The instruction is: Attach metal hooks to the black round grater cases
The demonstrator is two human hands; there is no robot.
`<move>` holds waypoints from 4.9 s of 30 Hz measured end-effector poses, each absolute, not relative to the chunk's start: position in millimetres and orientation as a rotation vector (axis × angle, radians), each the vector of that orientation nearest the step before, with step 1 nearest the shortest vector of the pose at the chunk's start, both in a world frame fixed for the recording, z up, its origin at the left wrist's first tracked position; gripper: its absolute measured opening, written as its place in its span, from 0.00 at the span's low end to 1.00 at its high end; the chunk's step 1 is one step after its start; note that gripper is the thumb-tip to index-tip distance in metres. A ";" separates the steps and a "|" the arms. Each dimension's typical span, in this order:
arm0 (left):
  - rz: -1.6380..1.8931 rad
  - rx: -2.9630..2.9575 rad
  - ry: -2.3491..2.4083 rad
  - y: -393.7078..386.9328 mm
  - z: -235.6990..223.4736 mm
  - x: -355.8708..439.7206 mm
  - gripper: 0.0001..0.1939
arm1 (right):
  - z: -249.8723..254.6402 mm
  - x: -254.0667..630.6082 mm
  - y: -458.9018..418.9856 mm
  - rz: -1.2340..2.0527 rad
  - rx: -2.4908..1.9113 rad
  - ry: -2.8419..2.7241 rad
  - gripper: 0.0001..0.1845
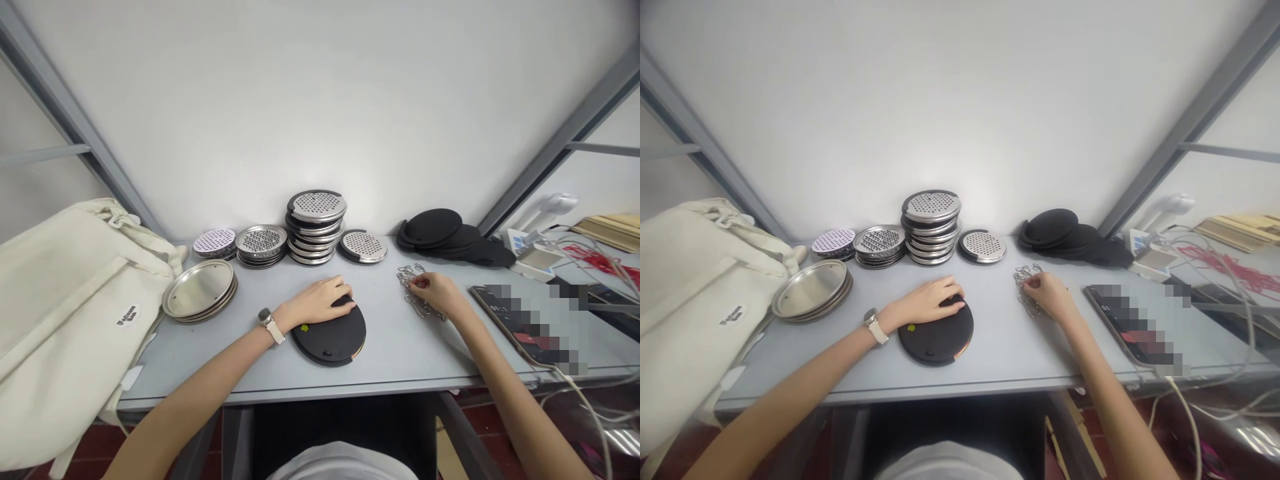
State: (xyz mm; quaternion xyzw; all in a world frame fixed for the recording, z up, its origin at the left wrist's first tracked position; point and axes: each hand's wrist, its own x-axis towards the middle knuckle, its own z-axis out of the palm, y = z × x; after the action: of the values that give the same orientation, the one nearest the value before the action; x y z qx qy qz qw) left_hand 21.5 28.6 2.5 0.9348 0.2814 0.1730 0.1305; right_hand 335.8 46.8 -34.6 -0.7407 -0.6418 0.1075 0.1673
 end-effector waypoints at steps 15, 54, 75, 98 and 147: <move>0.481 2.768 0.847 28.0 0.4 22.1 0.14 | 7.3 334.4 57.6 0.470 -2.135 -1.752 0.11; 0.858 1.778 0.756 39.4 -5.9 30.3 0.21 | 2.7 205.1 15.9 1.316 -0.948 -1.563 0.16; 0.818 1.782 0.775 36.5 -2.7 28.5 0.09 | -7.4 213.0 24.0 1.126 -1.030 -1.362 0.18; 0.995 1.762 0.753 37.9 -8.2 30.9 0.11 | -4.2 196.7 6.9 0.958 -1.003 -1.855 0.13; 0.575 2.622 0.918 10.8 0.0 36.3 0.09 | -23.5 228.6 -19.0 0.791 -1.310 -2.148 0.16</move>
State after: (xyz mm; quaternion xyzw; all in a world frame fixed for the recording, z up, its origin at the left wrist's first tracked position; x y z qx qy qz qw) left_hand 36.3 10.8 0.0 0.9136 0.3198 0.2004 0.1515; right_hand 228.6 -19.0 -23.5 -0.4810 -0.7886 0.2906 0.2496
